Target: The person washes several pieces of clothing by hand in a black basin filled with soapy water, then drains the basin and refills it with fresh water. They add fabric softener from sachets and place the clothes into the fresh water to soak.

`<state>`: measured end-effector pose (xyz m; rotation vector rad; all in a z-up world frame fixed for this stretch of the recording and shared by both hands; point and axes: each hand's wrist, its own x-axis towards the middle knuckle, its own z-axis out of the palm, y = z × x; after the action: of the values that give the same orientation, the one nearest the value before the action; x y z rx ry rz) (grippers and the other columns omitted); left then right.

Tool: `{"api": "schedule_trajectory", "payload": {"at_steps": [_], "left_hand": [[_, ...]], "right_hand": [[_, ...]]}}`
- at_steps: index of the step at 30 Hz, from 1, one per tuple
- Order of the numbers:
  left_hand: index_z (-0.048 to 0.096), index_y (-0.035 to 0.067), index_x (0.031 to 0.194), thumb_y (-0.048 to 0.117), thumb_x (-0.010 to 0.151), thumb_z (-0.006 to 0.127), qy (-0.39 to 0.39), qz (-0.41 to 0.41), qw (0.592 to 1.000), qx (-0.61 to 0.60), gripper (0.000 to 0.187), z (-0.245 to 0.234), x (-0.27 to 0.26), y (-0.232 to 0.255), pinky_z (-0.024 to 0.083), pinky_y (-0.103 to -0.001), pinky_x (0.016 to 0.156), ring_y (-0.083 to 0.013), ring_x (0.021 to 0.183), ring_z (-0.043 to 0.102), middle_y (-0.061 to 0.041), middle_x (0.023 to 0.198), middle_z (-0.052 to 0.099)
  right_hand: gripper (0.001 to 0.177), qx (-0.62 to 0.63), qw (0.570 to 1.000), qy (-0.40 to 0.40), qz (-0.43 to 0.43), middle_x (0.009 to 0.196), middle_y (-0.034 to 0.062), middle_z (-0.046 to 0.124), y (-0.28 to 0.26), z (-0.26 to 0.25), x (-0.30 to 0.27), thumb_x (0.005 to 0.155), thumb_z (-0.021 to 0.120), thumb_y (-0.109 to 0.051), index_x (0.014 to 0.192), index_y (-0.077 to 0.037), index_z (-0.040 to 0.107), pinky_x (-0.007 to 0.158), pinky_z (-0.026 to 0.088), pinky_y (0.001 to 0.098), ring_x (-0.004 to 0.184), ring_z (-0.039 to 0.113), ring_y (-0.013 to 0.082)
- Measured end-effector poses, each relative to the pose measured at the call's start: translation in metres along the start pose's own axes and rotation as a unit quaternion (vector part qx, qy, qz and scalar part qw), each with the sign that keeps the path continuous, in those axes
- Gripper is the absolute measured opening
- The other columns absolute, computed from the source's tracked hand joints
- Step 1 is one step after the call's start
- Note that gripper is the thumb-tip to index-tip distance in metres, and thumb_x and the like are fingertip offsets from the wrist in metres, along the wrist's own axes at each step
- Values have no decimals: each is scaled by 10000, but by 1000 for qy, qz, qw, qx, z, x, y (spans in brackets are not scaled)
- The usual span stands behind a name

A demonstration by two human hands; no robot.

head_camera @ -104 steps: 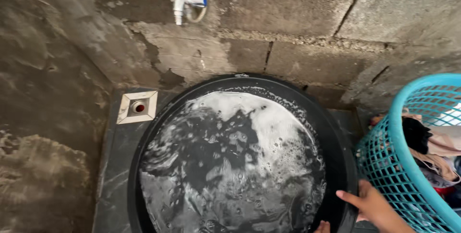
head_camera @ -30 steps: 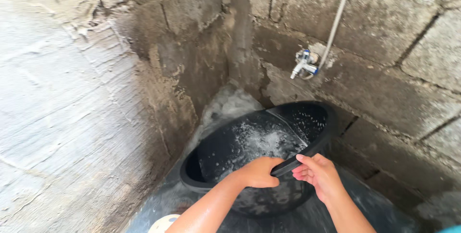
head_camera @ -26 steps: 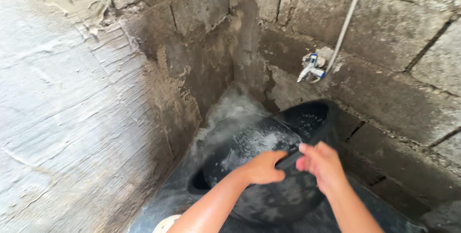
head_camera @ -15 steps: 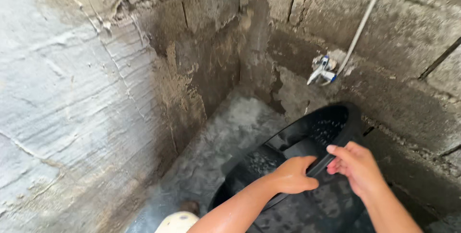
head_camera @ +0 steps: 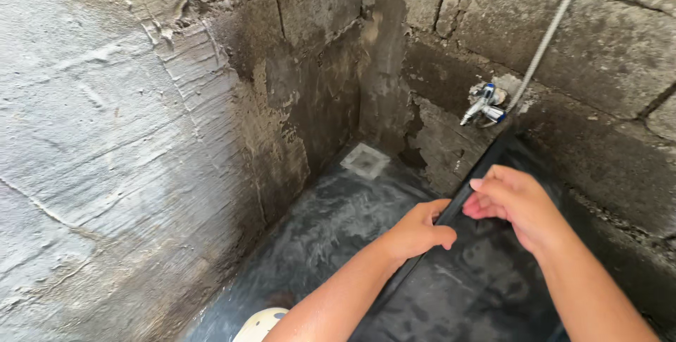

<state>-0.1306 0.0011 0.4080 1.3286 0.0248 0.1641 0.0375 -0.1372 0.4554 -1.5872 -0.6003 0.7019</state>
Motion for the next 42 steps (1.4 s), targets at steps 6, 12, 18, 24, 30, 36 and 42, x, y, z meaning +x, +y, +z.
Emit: {"api": "schedule_trajectory", "payload": {"at_steps": [6, 12, 18, 24, 30, 36, 42], "left_hand": [[645, -12, 1276, -44, 691, 589, 32, -13, 989, -141, 589, -8, -10, 9, 498, -236, 764, -103, 878, 616, -29, 1004, 662], [641, -37, 1236, -50, 682, 598, 0, -18, 984, -179, 556, -23, -15, 10, 495, -239, 758, -102, 849, 625, -39, 983, 662], [629, -60, 1275, -44, 692, 618, -15, 8, 992, -126, 583, -28, -23, 16, 480, -232, 757, -93, 870, 599, -39, 982, 642], [601, -42, 1308, 51, 749, 651, -32, 36, 999, 19, 570, -13, -30, 46, 515, -293, 837, -142, 973, 634, -71, 1086, 693], [625, -55, 1195, 237, 765, 637, -40, 94, 920, 379, 520, 17, -49, 31, 525, -478, 822, -447, 981, 663, -304, 1010, 689], [544, -34, 1359, 196, 837, 611, -221, 3, 835, 503, 574, -1, -78, -51, 542, -525, 806, -456, 896, 690, -290, 948, 715], [564, -4, 1344, 213, 855, 623, -319, -132, 775, 529, 539, -62, -99, -119, 531, -496, 850, -419, 958, 681, -252, 1012, 711]], "right_hand": [[260, -85, 993, -74, 28, 880, 201, 762, -44, 24, 14, 881, 681, -232, 903, 27, 670, 775, 602, 393, 816, 749, 274], [303, -77, 991, -95, 52, 933, 211, 765, -70, 37, 3, 882, 660, -263, 955, 30, 681, 831, 599, 415, 867, 753, 284], [310, -64, 992, -100, 44, 950, 212, 757, -76, 48, -9, 890, 655, -266, 971, 33, 674, 832, 602, 426, 883, 756, 295], [295, -50, 995, -68, 50, 835, 188, 758, -68, 19, -23, 912, 650, -271, 938, 22, 680, 705, 589, 407, 738, 729, 267], [414, -310, 949, 49, 23, 711, 193, 737, -68, -82, -14, 969, 655, -357, 826, 30, 686, 607, 581, 409, 611, 737, 294], [321, -467, 857, 214, -43, 918, 72, 785, -30, -122, 63, 957, 687, -433, 1079, -148, 767, 814, 558, 405, 835, 760, 239], [716, -666, 707, 210, -114, 1607, 5, 405, 7, -67, 153, 814, 765, -427, 1472, -247, 549, 997, 448, 562, 1332, 491, 352]]}}
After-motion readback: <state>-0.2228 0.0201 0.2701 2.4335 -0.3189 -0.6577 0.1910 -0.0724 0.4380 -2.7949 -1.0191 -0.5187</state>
